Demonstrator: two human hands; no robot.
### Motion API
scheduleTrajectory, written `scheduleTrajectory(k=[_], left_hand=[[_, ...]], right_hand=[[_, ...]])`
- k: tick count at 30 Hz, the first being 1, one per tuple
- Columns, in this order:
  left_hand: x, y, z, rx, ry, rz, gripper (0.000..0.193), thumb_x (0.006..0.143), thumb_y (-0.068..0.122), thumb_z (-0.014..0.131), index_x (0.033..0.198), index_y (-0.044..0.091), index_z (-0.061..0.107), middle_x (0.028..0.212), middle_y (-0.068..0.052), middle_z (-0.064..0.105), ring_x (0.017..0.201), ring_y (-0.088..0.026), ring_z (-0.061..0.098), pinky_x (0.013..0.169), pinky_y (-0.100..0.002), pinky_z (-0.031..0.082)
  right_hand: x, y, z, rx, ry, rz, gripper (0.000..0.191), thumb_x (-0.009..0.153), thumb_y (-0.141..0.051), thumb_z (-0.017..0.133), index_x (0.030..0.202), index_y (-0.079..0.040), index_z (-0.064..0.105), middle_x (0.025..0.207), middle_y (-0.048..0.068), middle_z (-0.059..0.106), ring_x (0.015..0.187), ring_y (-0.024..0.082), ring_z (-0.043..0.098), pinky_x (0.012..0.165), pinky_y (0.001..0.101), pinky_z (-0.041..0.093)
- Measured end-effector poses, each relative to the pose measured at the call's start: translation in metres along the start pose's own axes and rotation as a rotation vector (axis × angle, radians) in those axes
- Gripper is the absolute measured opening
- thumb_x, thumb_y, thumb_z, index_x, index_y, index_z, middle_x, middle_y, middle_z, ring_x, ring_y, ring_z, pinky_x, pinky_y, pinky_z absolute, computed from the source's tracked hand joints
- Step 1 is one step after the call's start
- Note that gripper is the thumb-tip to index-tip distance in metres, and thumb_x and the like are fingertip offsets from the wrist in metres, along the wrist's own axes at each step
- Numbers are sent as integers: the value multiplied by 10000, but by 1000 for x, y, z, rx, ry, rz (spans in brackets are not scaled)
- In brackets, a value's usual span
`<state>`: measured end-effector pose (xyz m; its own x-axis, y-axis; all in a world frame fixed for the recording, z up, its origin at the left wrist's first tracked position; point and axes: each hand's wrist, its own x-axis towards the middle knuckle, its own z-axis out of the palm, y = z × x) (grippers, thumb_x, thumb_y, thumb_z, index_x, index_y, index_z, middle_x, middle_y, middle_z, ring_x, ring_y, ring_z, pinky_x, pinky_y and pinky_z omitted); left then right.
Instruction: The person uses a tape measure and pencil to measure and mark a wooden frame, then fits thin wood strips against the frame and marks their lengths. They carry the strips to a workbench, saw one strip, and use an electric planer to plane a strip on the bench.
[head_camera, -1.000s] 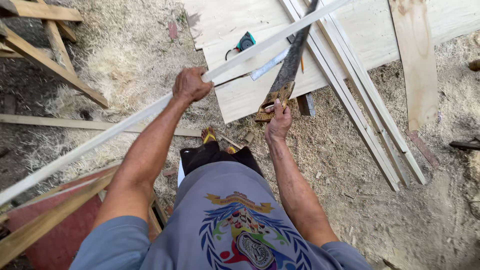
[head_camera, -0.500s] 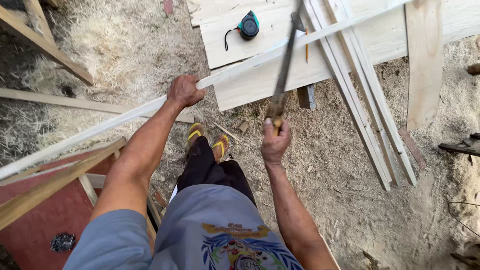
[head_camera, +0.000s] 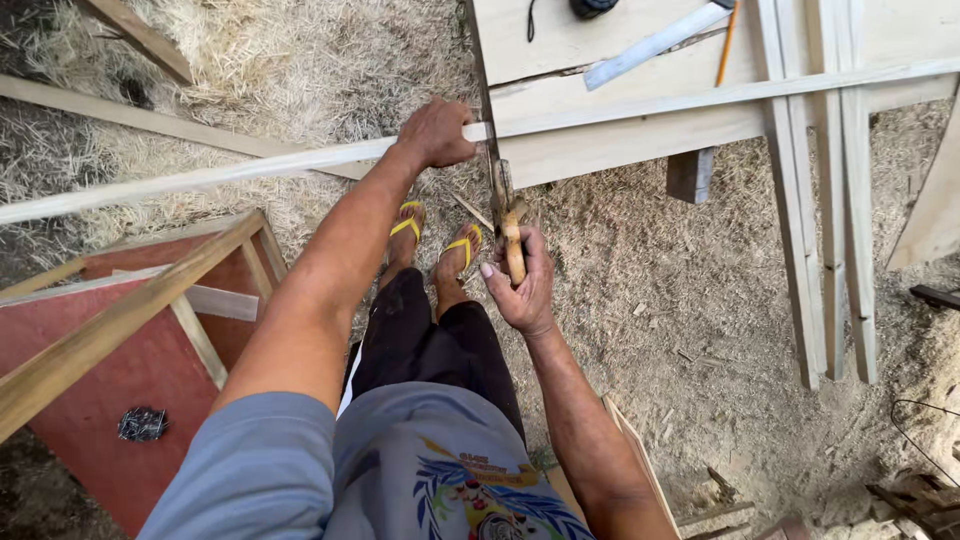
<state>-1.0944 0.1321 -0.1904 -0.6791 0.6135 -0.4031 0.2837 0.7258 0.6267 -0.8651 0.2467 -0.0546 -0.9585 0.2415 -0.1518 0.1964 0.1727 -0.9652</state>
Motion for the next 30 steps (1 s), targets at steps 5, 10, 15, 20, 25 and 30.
scheduleTrajectory(k=[5,10,15,20,25,30], left_hand=[[0,-12,12,1,-28,-33,384,823,466,774,1019,136,752,1015,-178,734,1002,-387,687,911,-507,526],[-12,-27,30,168,41,-5,557,936,535,764,1092,8,675,946,-202,690,892,-379,672,805,-534,528],[-18,-35,42,268,332,108,602,857,484,789,1168,-8,632,828,-176,674,756,-332,663,701,-523,538],[-16,-45,31,73,-17,-26,441,941,408,676,1109,0,679,801,-195,679,702,-307,642,752,-501,525],[-19,-47,28,24,83,42,453,1082,416,452,1003,38,689,715,-178,655,617,-326,615,673,-520,515],[-11,-40,38,85,112,23,502,1131,385,352,920,54,666,699,-166,633,590,-355,615,634,-536,494]], right_hand=[[-4,2,6,-164,-8,-53,315,925,-129,722,1140,-37,511,840,32,583,700,117,553,648,291,474],[-4,17,7,-364,89,-102,167,1057,-122,666,1119,-40,534,809,44,588,676,129,564,606,312,480],[-10,27,20,-300,114,-78,160,1087,-174,635,1054,-63,525,738,0,591,603,80,569,526,264,453],[-20,27,36,-325,217,-92,161,1088,-170,656,1033,-68,545,719,9,563,610,70,526,539,271,427],[-13,23,38,-294,280,-42,180,1064,-173,661,1091,-48,534,665,-20,561,589,46,483,533,241,374],[-8,18,33,-273,266,-62,299,1095,-195,614,1305,-17,499,633,-61,534,591,24,485,582,220,366]])
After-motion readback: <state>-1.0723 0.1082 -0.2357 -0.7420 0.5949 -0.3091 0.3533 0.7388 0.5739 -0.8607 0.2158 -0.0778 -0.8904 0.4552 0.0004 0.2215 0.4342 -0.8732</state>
